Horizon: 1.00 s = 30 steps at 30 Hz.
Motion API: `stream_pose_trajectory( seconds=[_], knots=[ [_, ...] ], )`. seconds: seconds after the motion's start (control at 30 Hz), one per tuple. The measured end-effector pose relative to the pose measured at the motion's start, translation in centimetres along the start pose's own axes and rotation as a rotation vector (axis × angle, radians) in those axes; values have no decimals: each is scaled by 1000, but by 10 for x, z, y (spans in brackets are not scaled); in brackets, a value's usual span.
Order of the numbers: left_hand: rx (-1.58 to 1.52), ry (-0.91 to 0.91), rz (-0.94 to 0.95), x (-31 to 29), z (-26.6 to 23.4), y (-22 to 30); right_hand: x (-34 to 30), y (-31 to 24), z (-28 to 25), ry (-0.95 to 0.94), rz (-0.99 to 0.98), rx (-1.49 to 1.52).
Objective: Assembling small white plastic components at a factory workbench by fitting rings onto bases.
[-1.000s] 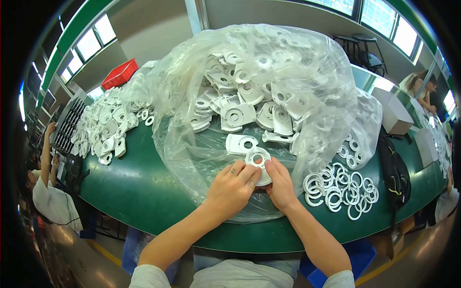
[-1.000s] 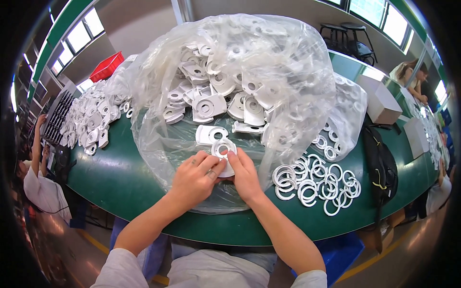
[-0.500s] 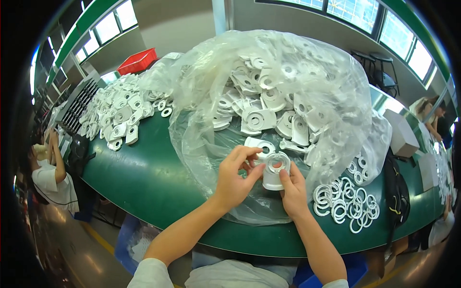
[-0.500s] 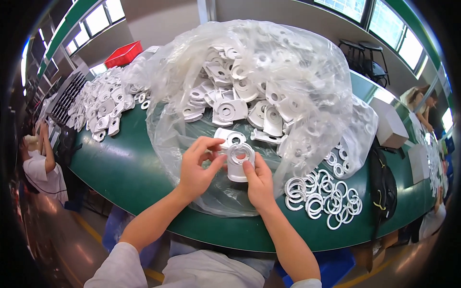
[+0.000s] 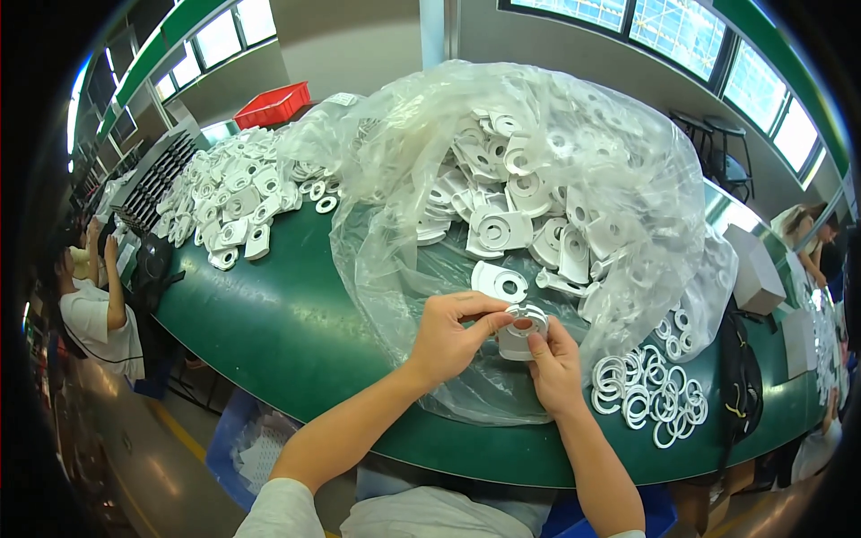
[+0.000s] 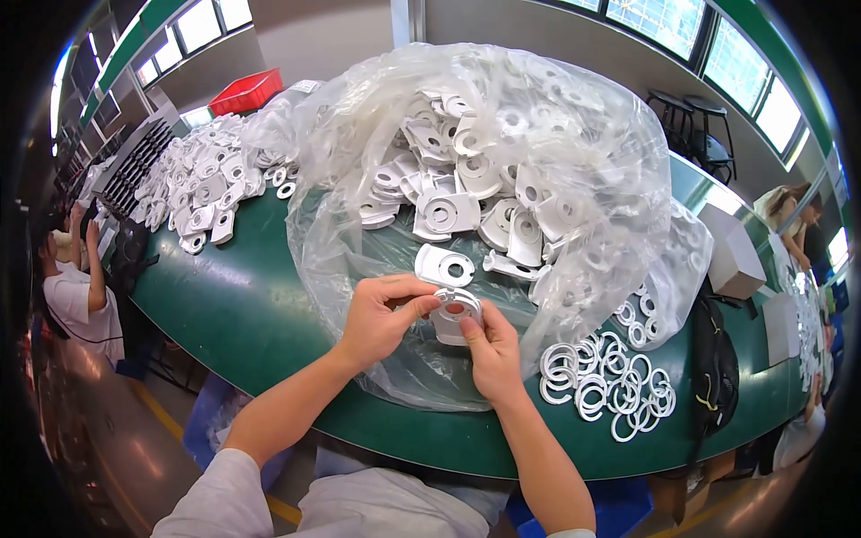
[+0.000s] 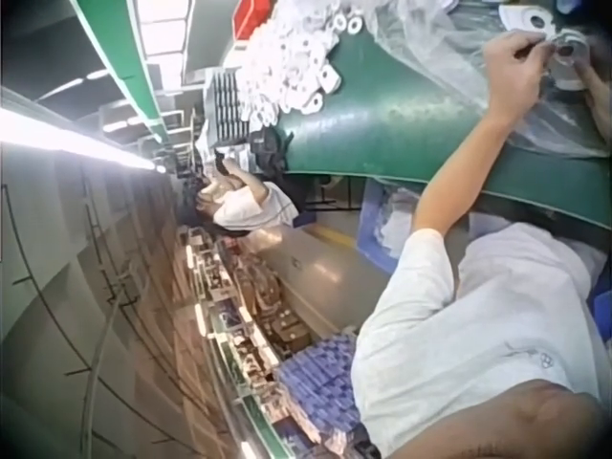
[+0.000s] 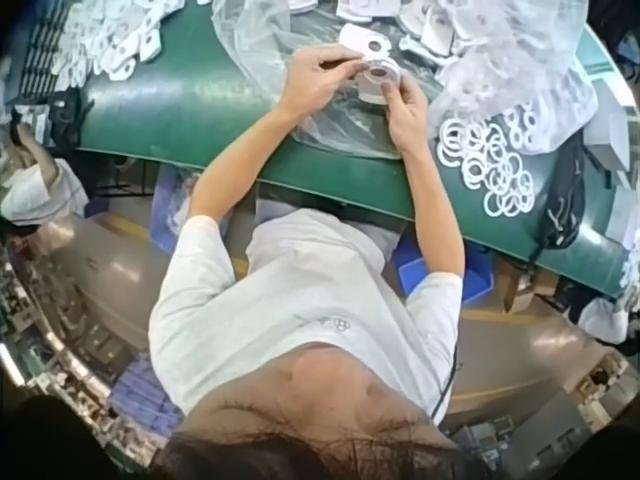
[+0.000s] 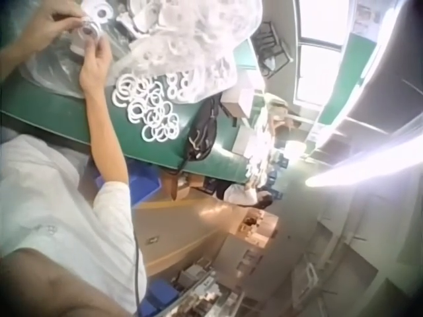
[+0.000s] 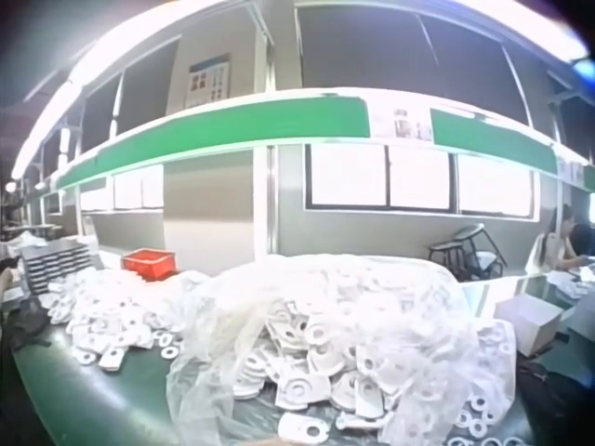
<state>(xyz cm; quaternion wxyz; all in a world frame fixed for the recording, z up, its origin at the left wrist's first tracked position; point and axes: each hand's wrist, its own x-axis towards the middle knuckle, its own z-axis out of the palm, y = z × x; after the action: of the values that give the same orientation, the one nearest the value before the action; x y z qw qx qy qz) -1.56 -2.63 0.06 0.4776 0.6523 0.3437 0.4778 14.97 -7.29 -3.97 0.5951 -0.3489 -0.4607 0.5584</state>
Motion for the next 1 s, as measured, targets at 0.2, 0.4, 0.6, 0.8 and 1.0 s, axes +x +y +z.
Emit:
stream_pose_trajectory(
  seconds=[0.2, 0.4, 0.6, 0.8, 1.0],
  knots=[
    [59, 8, 26, -4, 4, 0, -1, -2, 3, 73, -25, -15],
    [88, -22, 116, -3, 12, -1, 0, -10, 4, 195, -108, -212],
    [55, -130, 138, -3, 8, -2, -3, -12, 9, 151, -168, -355],
    [132, -78, 137, -9, 14, -1, -9, -13, 15, 189, -101, -481],
    [323, -43, 172, -7, 25, -5, 1, 1, 11, 333, -31, -292]
  ],
)
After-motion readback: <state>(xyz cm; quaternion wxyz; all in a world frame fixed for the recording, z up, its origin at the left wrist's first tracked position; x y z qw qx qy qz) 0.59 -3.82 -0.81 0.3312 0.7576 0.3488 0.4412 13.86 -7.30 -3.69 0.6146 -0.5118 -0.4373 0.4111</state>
